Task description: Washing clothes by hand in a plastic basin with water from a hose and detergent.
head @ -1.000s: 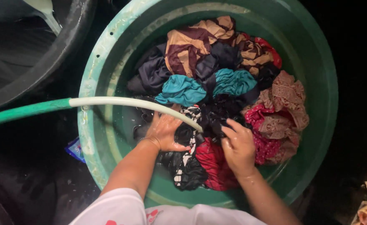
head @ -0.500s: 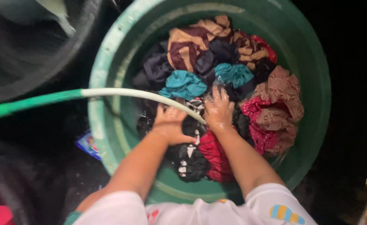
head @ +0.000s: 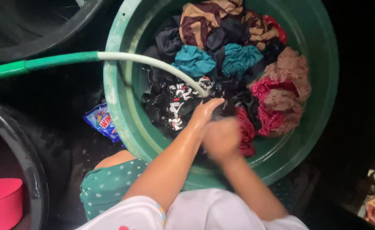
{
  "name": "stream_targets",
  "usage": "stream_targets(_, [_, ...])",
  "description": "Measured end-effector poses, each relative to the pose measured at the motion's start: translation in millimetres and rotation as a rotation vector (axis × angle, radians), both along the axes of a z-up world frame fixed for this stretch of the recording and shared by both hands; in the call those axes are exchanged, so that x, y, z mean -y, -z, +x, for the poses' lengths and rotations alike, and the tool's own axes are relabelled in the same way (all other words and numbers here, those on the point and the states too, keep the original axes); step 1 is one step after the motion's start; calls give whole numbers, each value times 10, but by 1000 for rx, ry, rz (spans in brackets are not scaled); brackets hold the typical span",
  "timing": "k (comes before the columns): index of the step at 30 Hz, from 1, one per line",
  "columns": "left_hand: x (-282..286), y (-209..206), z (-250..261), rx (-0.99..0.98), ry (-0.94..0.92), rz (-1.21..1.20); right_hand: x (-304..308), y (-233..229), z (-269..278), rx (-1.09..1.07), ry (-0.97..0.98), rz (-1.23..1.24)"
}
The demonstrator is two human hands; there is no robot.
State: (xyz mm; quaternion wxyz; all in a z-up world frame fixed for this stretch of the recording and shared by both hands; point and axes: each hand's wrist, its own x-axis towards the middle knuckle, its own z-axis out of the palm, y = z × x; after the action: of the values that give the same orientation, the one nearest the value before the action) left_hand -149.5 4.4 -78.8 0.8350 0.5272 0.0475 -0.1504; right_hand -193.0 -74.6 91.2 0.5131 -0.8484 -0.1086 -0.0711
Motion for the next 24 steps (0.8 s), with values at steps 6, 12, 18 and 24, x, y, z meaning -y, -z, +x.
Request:
stream_targets(6, [-70, -1860, 33, 237, 22, 504, 601, 188, 744, -833, 284, 847])
stream_targets(12, [-377, -1743, 298, -704, 118, -201, 132, -355, 542, -397, 57, 64])
stream_targets(18, [20, -671, 148, -475, 68, 267, 99, -83, 412, 69, -7, -218])
stream_targets(24, [-155, -544, 308, -633, -185, -75, 616, 503, 553, 12, 195, -283])
